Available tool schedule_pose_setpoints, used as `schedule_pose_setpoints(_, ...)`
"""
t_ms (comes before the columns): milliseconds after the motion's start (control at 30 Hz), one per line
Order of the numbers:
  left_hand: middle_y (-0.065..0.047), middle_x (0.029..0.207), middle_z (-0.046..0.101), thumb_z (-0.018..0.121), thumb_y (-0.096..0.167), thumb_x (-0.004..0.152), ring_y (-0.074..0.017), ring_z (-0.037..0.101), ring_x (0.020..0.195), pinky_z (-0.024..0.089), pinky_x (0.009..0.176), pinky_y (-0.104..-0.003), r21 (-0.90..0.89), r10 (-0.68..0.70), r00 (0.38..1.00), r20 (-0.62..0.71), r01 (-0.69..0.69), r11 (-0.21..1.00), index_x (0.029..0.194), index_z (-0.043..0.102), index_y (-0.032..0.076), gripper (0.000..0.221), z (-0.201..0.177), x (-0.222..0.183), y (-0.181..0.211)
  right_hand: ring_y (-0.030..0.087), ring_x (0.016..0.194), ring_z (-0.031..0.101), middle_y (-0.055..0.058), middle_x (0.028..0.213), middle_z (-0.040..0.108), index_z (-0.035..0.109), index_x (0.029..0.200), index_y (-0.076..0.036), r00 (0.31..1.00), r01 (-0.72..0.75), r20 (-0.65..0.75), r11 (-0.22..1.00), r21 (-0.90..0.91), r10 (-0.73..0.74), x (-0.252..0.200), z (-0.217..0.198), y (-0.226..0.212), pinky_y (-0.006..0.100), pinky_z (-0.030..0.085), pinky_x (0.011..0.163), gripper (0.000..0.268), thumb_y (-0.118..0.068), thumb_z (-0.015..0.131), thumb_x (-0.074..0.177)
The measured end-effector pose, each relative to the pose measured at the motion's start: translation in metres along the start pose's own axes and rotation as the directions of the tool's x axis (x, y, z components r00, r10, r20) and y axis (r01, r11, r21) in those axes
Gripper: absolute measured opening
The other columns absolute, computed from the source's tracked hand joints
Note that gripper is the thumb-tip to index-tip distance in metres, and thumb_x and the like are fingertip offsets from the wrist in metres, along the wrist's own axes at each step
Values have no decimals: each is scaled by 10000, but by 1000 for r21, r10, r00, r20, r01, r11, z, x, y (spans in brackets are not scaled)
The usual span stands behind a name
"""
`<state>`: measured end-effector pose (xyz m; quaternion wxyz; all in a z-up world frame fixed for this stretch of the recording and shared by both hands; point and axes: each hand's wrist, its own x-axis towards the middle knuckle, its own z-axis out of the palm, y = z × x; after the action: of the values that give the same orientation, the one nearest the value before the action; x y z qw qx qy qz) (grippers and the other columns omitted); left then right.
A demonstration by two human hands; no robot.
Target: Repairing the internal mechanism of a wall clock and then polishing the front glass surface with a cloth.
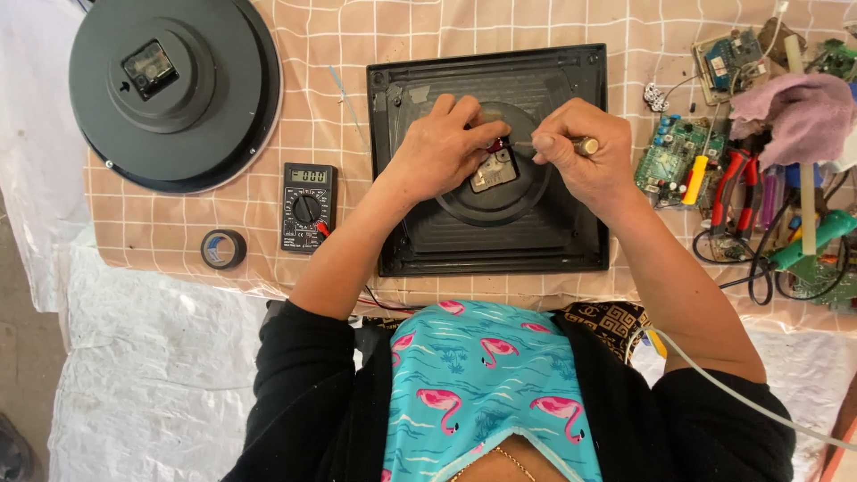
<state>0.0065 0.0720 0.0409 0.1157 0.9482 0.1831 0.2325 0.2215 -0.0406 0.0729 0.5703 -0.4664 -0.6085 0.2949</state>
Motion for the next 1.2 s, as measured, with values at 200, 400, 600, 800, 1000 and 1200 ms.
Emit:
schedule_pose_setpoints(200, -4, 973, 423, 783, 225, 880, -236, 472, 828, 561, 526, -372, 37, 59, 998, -23, -58, 998, 1230, 655, 253, 374, -4, 4, -5, 155, 666, 624, 113, 748, 651, 705, 776, -42, 997, -76, 21, 997, -17, 77, 1, -2, 7, 257, 490, 579, 359, -224, 720, 1085)
schedule_pose_setpoints(400, -30, 1068, 472, 694, 186, 938, -254, 495, 843, 578, 537, -378, 74, 97, 995, -29, -94, 993, 1246, 645, 239, 316, 1, 3, -3, 202, 687, 653, 172, 747, 626, 657, 817, 21, 974, -225, -19, 971, 79, 227, 3, -1, 4, 330, 587, 638, 334, -122, 693, 1118)
schedule_pose_setpoints(600, -37, 1057, 449, 657, 132, 955, -255, 464, 820, 574, 512, -397, 3, 113, 993, -29, -113, 994, 1169, 665, 224, 233, -5, 4, -2, 254, 664, 711, 184, 753, 645, 646, 857, 55, 972, -200, -93, 965, 167, 217, 0, -1, 26, 386, 613, 566, 397, -220, 627, 1142)
schedule_pose_setpoints(800, 4, 1047, 442, 787, 275, 871, -241, 482, 826, 570, 478, -380, 41, 84, 997, 1, -84, 996, 1083, 662, 249, 248, -3, 8, -2, 286, 628, 696, 220, 719, 622, 654, 823, 75, 986, -110, -110, 988, 103, 122, 1, -6, 20, 403, 589, 547, 390, -164, 684, 1129)
schedule_pose_setpoints(1000, -9, 977, 398, 726, 225, 921, -249, 476, 748, 529, 429, -373, 69, 128, 992, -18, -127, 990, 1019, 628, 245, 141, 3, 13, -6, 264, 651, 702, 202, 712, 620, 669, 821, 69, 986, -123, -94, 985, 122, 135, 0, 1, 19, 406, 611, 564, 360, -161, 717, 1094)
schedule_pose_setpoints(1200, 5, 997, 413, 615, 217, 997, -241, 500, 809, 544, 499, -372, -47, 101, 994, -49, -104, 993, 995, 590, 218, 26, -9, 13, -4, 196, 630, 673, 148, 689, 636, 690, 791, 19, 996, -88, -21, 995, 56, 89, 1, 2, 28, 325, 576, 539, 361, -183, 727, 1087)
